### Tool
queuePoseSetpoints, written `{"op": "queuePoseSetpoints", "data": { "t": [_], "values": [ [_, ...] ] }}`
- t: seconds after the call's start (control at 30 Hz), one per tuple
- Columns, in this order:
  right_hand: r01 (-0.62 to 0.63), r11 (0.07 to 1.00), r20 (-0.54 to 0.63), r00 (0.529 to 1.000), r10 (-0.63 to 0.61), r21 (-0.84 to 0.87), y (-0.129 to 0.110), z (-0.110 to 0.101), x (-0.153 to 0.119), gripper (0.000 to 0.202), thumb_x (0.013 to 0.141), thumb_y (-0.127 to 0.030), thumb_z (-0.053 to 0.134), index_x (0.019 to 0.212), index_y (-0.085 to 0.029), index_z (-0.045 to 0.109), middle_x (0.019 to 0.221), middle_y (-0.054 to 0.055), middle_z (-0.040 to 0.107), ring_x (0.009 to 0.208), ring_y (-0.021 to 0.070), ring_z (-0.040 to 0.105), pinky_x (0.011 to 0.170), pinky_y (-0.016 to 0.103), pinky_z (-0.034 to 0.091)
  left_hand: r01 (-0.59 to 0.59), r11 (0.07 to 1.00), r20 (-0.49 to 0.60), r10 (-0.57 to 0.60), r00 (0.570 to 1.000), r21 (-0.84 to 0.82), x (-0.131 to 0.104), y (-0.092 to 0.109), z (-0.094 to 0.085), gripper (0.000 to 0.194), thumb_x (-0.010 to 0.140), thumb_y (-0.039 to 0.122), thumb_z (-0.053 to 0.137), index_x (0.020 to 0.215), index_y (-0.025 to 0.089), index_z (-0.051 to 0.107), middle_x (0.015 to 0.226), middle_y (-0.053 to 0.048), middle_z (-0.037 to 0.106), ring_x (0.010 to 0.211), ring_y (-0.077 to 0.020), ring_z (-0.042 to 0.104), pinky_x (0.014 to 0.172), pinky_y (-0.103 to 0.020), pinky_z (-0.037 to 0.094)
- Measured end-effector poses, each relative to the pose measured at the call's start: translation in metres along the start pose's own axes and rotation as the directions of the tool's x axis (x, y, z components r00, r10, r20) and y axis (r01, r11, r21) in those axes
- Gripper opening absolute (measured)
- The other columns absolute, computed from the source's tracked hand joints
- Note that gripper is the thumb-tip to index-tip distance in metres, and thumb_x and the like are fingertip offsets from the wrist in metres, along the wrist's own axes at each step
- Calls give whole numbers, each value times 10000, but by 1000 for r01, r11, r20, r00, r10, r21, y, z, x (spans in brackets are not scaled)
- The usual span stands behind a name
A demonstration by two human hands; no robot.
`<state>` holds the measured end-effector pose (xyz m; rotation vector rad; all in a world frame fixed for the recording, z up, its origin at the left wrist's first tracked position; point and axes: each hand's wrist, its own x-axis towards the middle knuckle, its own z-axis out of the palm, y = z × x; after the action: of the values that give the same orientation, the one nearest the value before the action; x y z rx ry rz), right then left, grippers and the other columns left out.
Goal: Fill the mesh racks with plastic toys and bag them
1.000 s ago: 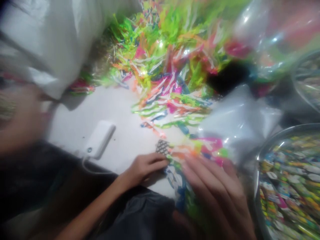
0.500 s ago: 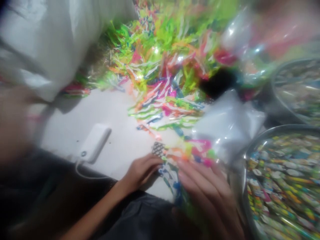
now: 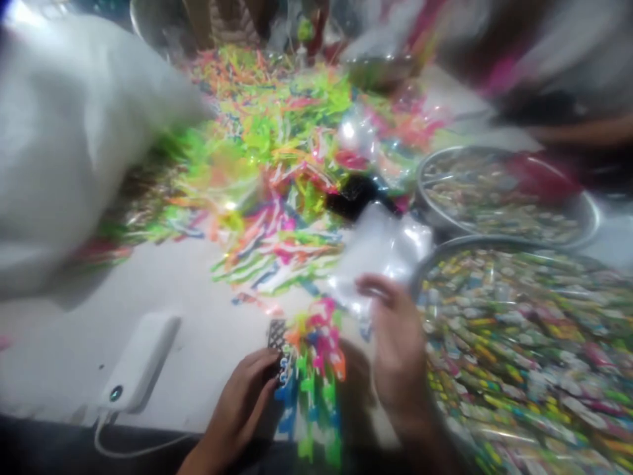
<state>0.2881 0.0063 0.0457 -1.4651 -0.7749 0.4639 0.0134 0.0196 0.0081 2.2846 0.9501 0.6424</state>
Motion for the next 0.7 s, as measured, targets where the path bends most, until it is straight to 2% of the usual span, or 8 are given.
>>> {"op": "queuePoseSetpoints", "data": {
  "t": [0.1,0.17,0.2,0.27,0.37,0.53,0.63,0.7],
  "values": [
    [-47,998,148,988,54,-52,17,26,28,271,1052,-365,528,1282,-288,649,1317,43,699,1195,234,679,1055,418,529,-44,986,81,32,996,163,3,2,-4,404,1030,202,534,1433,218,513,1390,-140,644,1304,-247,618,1086,-391,556],
    [63,968,210,978,-10,-244,32,43,49,338,1086,-293,389,1352,-244,591,1380,67,665,1262,203,636,1095,378,507,-123,958,124,93,988,259,4,2,-7,416,1031,253,537,1440,184,511,1393,-163,647,1296,-277,620,1069,-424,561],
    [144,911,255,966,-44,-386,39,52,58,390,1081,-233,325,1388,-204,564,1415,94,639,1308,198,598,1124,367,481,-160,940,129,126,984,300,3,2,-8,424,1033,268,532,1445,172,509,1382,-171,655,1282,-285,627,1052,-429,566],
    [216,831,307,950,-58,-512,52,68,75,440,1027,-140,343,1407,-113,565,1443,169,602,1377,258,520,1180,428,405,-208,912,126,173,977,355,-1,0,-11,420,1041,276,509,1446,166,511,1343,-174,676,1233,-285,651,998,-414,583],
    [220,767,316,948,-23,-603,61,85,89,428,969,-107,409,1335,-36,619,1353,265,606,1321,387,487,1121,570,354,-218,892,87,200,976,396,-3,-4,-12,406,1048,288,481,1441,191,514,1278,-168,699,1154,-283,685,925,-407,605],
    [194,754,325,945,28,-628,58,90,96,262,980,-242,507,1041,-90,711,1148,260,646,1194,401,464,1024,551,341,-162,878,11,175,984,450,13,-7,-5,387,1056,304,467,1424,195,510,1261,-181,712,1142,-316,702,908,-463,633],
    [119,819,287,956,57,-562,52,87,96,290,1012,-292,468,995,-117,699,1140,250,647,1186,386,462,1026,535,333,-139,883,-17,163,986,449,22,-8,-1,354,1046,281,495,1384,193,555,1256,-182,718,1154,-330,704,927,-491,635],
    [34,883,247,964,94,-469,47,84,93,336,1038,-329,419,1029,-128,688,1112,227,656,1125,355,514,991,500,372,-110,921,-24,128,991,375,26,-7,-4,336,1037,263,521,1362,215,591,1267,-167,714,1173,-324,700,955,-487,628]
  ]
}}
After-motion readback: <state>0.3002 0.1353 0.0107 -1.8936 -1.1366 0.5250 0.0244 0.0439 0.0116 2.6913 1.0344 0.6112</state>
